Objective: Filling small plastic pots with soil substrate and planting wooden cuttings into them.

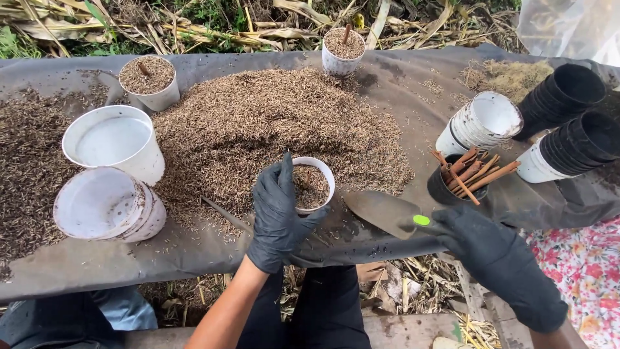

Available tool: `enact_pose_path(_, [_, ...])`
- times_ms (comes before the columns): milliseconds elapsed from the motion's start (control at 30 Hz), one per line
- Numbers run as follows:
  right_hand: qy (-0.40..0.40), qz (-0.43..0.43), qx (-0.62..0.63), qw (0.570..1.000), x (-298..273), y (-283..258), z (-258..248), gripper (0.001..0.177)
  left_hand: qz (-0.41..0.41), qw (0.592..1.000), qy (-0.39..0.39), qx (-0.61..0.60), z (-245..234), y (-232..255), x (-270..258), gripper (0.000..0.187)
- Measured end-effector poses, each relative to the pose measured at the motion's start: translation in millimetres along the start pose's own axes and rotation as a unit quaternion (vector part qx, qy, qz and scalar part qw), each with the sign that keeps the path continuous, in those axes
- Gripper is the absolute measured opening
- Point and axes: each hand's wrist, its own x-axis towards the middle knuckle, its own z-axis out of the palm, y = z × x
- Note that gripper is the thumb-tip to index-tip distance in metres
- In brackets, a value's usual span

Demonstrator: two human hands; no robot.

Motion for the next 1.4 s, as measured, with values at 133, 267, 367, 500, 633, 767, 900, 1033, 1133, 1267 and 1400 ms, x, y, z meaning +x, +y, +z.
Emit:
enact_pose_path(133, [0.086, -0.147, -0.107, 0.98, 32.1, 32.7, 70.1, 0.043, -0.017, 0.998, 0.024, -0.054, -10.4, 32.6, -5.7, 0.11])
enact_pose_path(267, [0.181, -0.137, -0.162, 0.96, 80.3, -3.5, 94.9, 0.041, -0.017, 0.998, -0.011, -0.067, -17.1, 28.3, -8.4, 0.112])
enact_pose_path(367, [0.18, -0.148, -0.209, 0.95, 93.8, -8.4, 102.9, 0.047, -0.008, 0.992, -0.007, -0.128, -25.5, 13.0, -11.6, 0.104])
enact_pose_path(500, [0.194, -0.197, -0.196, 0.941, 81.6, -4.5, 77.7, 0.045, -0.011, 0.989, -0.016, -0.15, -34.2, -0.1, -9.4, 0.111])
enact_pose_path(633, [0.178, -0.201, -0.134, 0.954, 62.1, -4.9, 42.0, 0.039, -0.023, 0.985, -0.043, -0.167, -26.2, -8.4, -10.0, 0.118])
enact_pose_path(767, [0.139, -0.179, -0.002, 0.974, 36.3, -15.2, 6.5, 0.041, -0.075, 0.984, -0.017, -0.163, -14.1, -3.1, -11.8, 0.139])
enact_pose_path(900, [0.205, -0.136, -0.202, 0.948, 36.5, -21.3, 7.6, 0.037, 0.028, 0.992, 0.007, -0.126, -24.7, -1.3, -13.0, 0.108])
enact_pose_path(1033, [0.223, -0.176, -0.196, 0.939, 33.2, -29.2, -0.5, 0.04, -0.003, 0.991, -0.016, -0.13, -26.7, -2.7, -12.5, 0.118])
enact_pose_path(1133, [0.274, -0.196, -0.255, 0.906, 31.5, -33.7, -1.2, 0.038, 0.019, 0.989, -0.024, -0.143, -28.9, -1.9, -11.0, 0.11])
enact_pose_path(1267, [0.313, -0.219, -0.279, 0.881, 26.1, -45.6, -4.7, 0.028, 0.031, 0.991, -0.018, -0.127, -27.0, -3.6, -8.5, 0.111])
enact_pose_path(1400, [0.349, -0.215, -0.326, 0.852, 22.9, -54.1, -9.3, 0.021, 0.056, 0.99, -0.042, -0.123, -20.7, -6.8, -9.4, 0.118])
